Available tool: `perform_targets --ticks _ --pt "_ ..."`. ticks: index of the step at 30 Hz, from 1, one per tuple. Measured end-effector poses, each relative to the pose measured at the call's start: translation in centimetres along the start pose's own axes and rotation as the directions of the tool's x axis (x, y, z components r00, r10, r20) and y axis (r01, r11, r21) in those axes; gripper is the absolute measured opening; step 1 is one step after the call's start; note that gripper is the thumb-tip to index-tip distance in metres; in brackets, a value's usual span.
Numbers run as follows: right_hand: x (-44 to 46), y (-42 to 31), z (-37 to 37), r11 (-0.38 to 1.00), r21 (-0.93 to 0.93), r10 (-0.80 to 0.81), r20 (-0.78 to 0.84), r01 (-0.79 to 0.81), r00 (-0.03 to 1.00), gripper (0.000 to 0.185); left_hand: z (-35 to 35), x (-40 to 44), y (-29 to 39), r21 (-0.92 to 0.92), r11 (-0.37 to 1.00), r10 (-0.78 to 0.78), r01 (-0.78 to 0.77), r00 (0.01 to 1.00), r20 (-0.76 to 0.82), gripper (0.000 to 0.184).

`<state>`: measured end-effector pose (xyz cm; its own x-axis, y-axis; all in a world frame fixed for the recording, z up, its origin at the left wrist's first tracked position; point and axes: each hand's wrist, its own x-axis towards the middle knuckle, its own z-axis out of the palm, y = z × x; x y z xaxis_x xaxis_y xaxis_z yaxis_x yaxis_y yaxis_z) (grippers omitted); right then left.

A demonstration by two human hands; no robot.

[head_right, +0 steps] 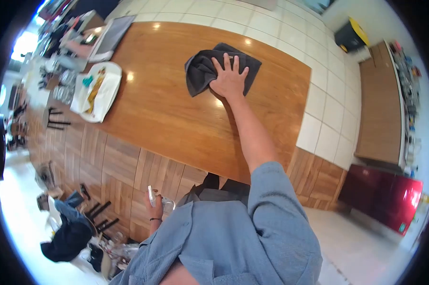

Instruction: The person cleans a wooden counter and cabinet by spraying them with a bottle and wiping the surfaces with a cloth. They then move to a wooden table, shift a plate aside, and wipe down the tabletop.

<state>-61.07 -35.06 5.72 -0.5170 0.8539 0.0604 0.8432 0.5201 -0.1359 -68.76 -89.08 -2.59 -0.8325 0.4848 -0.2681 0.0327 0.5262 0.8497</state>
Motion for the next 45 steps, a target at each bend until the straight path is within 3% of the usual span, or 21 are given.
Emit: perform_targets --ticks 6,8,11,14,20,25,31,36,37,40,44,45 --pt "5.4 -12.8 1.5 0.986 0.035 -0.163 0.111 0.160 0.980 0.071 -3.0 -5.8 -3.9 -0.075 0.983 -0.178 0.165 0.957 -0.228 0.026" --pt "6.6 -15.0 1.9 0.983 0.046 -0.180 0.129 0.176 0.975 0.071 -3.4 -7.3 -2.2 -0.107 0.976 -0.211 0.188 0.935 -0.284 0.026" --pt "6.8 -15.5 2.5 0.981 0.031 -0.195 0.115 0.193 0.974 0.071 -3.8 -8.7 -3.6 -0.001 0.983 -0.178 0.186 0.938 -0.299 0.027" --pt "5.6 -14.1 2.3 0.983 0.038 -0.181 0.083 0.179 0.980 0.070 -3.8 -8.3 -3.8 0.037 0.972 -0.217 0.231 0.950 -0.225 0.027" --pt "-0.5 -6.0 1.4 0.993 0.062 -0.097 -0.080 0.102 0.992 0.068 -2.2 -4.4 -4.8 0.051 0.998 -0.032 0.036 0.997 -0.075 0.027" --pt "-8.2 2.9 -0.9 0.996 0.087 0.026 -0.179 -0.011 0.984 0.069 0.6 -1.0 -1.3 0.092 0.995 0.041 -0.049 0.995 0.089 0.027" --pt "-17.4 11.5 -2.8 0.976 0.028 0.219 -0.128 -0.217 0.967 0.077 3.7 -0.5 0.9 0.123 0.983 0.104 -0.139 0.960 0.258 0.027" --pt "-23.2 13.9 -4.1 0.948 0.041 0.317 -0.061 -0.315 0.946 0.078 5.4 -3.1 1.8 0.008 0.962 0.264 -0.273 0.936 0.232 0.025" --pt "-24.1 13.8 -4.0 0.949 0.045 0.313 -0.051 -0.311 0.948 0.078 5.1 -4.2 3.1 0.089 0.959 0.242 -0.269 0.942 0.234 0.026" --pt "-27.3 13.3 -4.3 0.958 0.054 0.282 0.012 -0.282 0.959 0.078 4.8 -6.2 0.4 0.006 0.982 0.185 -0.191 0.956 0.227 0.026" --pt "-32.5 11.3 -5.1 0.976 0.050 0.209 0.044 -0.211 0.977 0.083 3.8 -8.4 -2.0 0.137 0.907 0.385 -0.397 0.917 0.107 0.030" --pt "-33.8 10.8 -5.4 0.979 0.048 0.194 0.049 -0.196 0.980 0.084 3.3 -8.8 -1.7 0.139 0.913 0.372 -0.383 0.923 0.101 0.030"
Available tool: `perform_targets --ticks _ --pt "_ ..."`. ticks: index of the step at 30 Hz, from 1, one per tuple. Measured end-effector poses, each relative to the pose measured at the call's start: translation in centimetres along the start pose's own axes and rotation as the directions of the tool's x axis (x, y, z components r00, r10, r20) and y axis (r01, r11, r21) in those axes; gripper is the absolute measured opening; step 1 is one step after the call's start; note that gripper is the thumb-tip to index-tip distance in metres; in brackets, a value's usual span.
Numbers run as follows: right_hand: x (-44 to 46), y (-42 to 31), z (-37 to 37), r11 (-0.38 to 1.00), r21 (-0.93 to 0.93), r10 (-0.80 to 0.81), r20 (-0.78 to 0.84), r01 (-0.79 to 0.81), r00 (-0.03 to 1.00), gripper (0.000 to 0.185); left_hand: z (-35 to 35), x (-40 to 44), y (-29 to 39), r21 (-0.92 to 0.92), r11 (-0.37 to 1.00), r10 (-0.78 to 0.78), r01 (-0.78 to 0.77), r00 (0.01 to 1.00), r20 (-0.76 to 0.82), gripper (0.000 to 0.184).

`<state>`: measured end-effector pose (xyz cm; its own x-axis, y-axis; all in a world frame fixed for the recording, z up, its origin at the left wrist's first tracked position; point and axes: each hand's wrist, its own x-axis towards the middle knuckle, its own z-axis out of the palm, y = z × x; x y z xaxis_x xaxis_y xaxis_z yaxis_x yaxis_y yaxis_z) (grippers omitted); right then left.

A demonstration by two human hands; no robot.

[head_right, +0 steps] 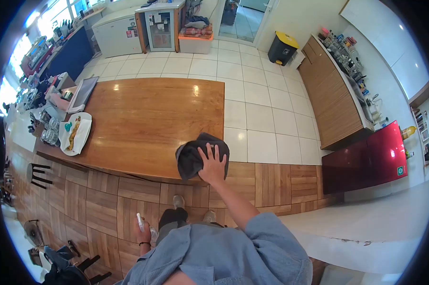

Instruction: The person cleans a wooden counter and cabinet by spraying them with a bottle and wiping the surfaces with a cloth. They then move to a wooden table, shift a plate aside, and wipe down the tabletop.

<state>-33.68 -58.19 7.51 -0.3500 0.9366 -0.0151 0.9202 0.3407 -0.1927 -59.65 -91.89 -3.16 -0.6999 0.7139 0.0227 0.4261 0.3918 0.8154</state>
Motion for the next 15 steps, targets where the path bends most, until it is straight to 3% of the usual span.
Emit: perform_targets --ticks 5,9,11,15 --pt "-3.3 -1.2 -0.6 1.000 -0.006 -0.003 0.033 0.004 0.999 0.087 -0.8 1.2 -1.7 0.000 0.995 -0.100 0.100 0.993 0.060 0.028" --pt "-1.6 -3.5 0.0 0.997 -0.078 0.015 0.022 -0.013 1.000 0.086 -1.1 5.0 -3.2 0.059 0.998 -0.002 -0.006 0.993 0.119 0.028" --pt "-0.3 -5.7 0.6 0.995 -0.095 -0.010 0.019 0.011 1.000 0.085 -2.5 7.4 -3.0 0.043 0.999 -0.012 0.005 0.983 0.182 0.029" --pt "3.6 -13.3 2.5 0.994 -0.083 -0.072 -0.016 0.071 0.997 0.081 -5.7 12.6 -7.1 0.040 0.998 -0.062 0.057 0.987 0.146 0.027"
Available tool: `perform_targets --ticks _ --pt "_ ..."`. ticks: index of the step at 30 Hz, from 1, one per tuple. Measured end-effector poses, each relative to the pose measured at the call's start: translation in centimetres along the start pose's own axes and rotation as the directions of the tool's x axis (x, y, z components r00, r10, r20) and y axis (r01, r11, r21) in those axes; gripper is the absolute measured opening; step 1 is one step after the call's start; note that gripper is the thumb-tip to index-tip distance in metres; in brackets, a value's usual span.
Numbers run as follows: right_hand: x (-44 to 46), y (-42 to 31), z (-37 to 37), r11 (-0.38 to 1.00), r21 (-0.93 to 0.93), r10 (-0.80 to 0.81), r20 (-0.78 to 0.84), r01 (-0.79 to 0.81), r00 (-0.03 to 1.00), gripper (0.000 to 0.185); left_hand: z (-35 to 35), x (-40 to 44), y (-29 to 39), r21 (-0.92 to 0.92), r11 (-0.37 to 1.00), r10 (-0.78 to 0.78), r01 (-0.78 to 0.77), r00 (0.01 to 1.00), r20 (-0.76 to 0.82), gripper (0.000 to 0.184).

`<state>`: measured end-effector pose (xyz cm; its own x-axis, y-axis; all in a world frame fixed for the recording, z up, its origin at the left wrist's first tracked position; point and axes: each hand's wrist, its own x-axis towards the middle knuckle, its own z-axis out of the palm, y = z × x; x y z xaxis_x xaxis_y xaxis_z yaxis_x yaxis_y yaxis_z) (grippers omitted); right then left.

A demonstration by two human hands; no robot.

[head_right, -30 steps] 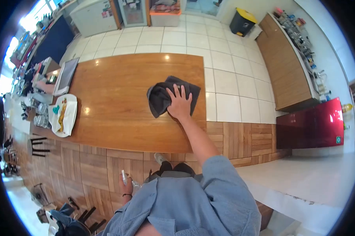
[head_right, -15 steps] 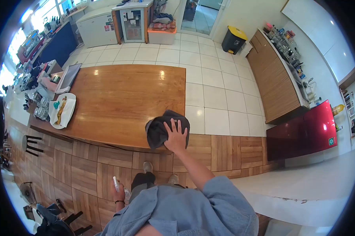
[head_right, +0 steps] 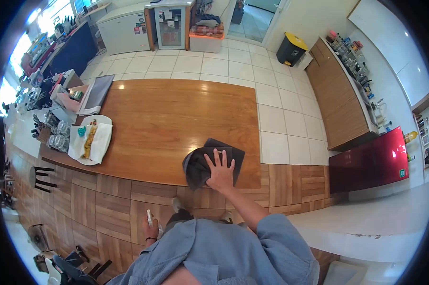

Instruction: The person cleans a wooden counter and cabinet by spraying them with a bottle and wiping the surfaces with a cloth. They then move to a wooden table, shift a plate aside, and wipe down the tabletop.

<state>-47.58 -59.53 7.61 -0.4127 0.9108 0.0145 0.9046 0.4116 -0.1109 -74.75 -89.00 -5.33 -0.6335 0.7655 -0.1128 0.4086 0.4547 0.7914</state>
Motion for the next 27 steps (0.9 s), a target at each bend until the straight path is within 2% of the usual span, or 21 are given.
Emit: perform_targets --ticks 3,6,9,12,14,16,17,18,19,21,24,25,27 --pt "3.7 -6.8 0.3 0.996 0.076 -0.035 -0.019 0.036 0.999 0.082 -2.8 3.2 -2.5 -0.108 0.994 0.004 -0.013 0.997 -0.081 0.028" --pt "7.0 -13.3 1.1 0.993 0.096 -0.069 0.004 0.069 0.998 0.082 -5.9 5.4 -3.0 -0.053 0.996 -0.076 0.074 0.997 -0.030 0.025" --pt "9.6 -19.2 0.7 0.981 0.176 -0.089 0.016 0.085 0.996 0.082 -7.8 6.9 -2.8 0.064 0.997 -0.025 0.032 0.994 -0.108 0.023" --pt "11.7 -22.4 1.4 0.966 0.217 -0.139 -0.007 0.137 0.990 0.080 -9.6 7.9 -1.4 -0.080 0.994 -0.082 0.075 0.994 -0.079 0.023" --pt "12.4 -23.2 1.6 0.960 0.224 -0.167 -0.022 0.168 0.986 0.080 -9.8 8.3 -1.9 -0.056 0.994 -0.096 0.093 0.994 -0.056 0.025" --pt "10.9 -22.3 1.6 0.953 0.252 -0.174 -0.004 0.169 0.985 0.079 -9.3 7.9 -3.9 -0.061 0.993 -0.102 0.099 0.994 -0.034 0.026" --pt "10.8 -21.5 1.5 0.947 0.265 -0.182 -0.026 0.182 0.983 0.079 -8.2 8.0 -6.4 -0.085 0.993 -0.082 0.078 0.996 -0.038 0.025" --pt "11.3 -20.6 1.2 0.940 0.276 -0.191 -0.058 0.200 0.980 0.079 -7.4 9.8 -6.2 -0.110 0.993 -0.055 0.049 0.997 -0.048 0.025" --pt "10.7 -19.5 1.4 0.943 0.280 -0.160 -0.089 0.179 0.983 0.078 -7.2 10.7 -6.3 -0.051 0.998 -0.029 0.028 0.999 -0.022 0.024" --pt "8.7 -16.5 1.5 0.956 0.266 -0.103 -0.095 0.125 0.990 0.078 -7.1 10.4 -4.5 0.059 0.998 -0.010 0.007 0.999 0.051 0.022" --pt "5.4 -10.8 0.1 0.978 0.209 -0.016 -0.049 0.026 0.999 0.079 -5.7 11.0 -2.0 0.153 0.985 -0.105 0.086 0.987 0.120 0.020" --pt "4.3 -8.9 -0.4 0.979 0.201 0.020 -0.038 -0.011 0.999 0.079 -4.7 11.2 -2.1 0.087 0.992 -0.107 0.095 0.984 0.142 0.020" --pt "2.3 -5.1 -0.7 0.986 0.149 0.076 -0.029 -0.071 0.997 0.071 -3.1 10.6 -1.2 0.113 0.993 -0.058 0.040 0.987 0.153 0.020"
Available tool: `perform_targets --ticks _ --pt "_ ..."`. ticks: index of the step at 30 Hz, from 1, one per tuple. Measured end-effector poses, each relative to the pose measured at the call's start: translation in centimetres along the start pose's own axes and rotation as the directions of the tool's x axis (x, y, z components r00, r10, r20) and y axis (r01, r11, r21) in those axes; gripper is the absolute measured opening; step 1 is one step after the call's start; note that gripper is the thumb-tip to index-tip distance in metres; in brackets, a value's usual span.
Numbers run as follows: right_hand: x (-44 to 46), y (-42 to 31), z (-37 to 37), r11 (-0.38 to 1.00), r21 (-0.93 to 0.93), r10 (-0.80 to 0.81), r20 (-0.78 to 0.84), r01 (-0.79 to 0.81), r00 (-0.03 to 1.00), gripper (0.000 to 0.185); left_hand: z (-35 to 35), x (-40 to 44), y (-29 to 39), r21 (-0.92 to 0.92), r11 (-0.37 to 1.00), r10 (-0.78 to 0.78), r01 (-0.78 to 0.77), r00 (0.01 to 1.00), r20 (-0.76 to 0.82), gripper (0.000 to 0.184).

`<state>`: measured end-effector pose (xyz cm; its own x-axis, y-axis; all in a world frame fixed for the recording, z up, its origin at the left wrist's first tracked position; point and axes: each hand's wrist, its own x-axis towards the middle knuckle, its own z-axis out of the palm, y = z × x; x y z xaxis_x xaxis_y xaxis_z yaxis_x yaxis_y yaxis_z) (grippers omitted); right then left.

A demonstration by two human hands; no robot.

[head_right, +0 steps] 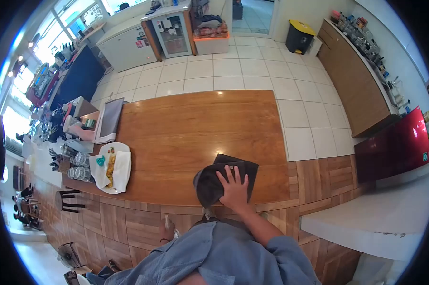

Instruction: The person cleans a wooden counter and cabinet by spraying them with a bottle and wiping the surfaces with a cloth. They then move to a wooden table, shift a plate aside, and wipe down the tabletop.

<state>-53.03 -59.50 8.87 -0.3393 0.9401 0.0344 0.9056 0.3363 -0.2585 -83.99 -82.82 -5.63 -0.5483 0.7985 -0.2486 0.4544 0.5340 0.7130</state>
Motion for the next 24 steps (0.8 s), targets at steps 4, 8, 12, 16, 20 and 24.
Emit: perform_targets --ticks 4,8,12,16,20,24 --pt "-2.9 7.2 -1.8 0.997 0.055 -0.056 0.003 0.055 0.998 0.074 3.9 -1.4 2.2 0.087 0.996 -0.030 0.027 0.999 0.030 0.020" --pt "-5.3 13.8 -3.4 0.988 0.055 -0.145 0.032 0.143 0.989 0.074 9.4 -5.3 6.4 0.098 0.986 -0.140 0.138 0.990 0.013 0.022" --pt "-6.5 19.7 -5.3 0.945 0.130 -0.309 0.072 0.298 0.948 0.074 18.3 -10.9 7.4 -0.078 0.970 -0.233 0.231 0.972 -0.027 0.025" --pt "-7.2 24.7 -6.2 0.831 0.277 -0.514 0.051 0.482 0.856 0.070 24.0 -16.7 12.3 -0.095 0.945 -0.318 0.314 0.948 -0.029 0.025" --pt "-6.8 27.5 -4.9 0.749 0.227 -0.644 0.031 0.622 0.765 0.074 30.0 -21.6 16.8 -0.217 0.906 -0.381 0.363 0.924 -0.044 0.025" --pt "-4.6 28.7 -4.7 0.679 0.303 -0.714 0.061 0.669 0.697 0.074 33.5 -24.1 19.7 -0.148 0.925 -0.364 0.351 0.929 -0.071 0.030"
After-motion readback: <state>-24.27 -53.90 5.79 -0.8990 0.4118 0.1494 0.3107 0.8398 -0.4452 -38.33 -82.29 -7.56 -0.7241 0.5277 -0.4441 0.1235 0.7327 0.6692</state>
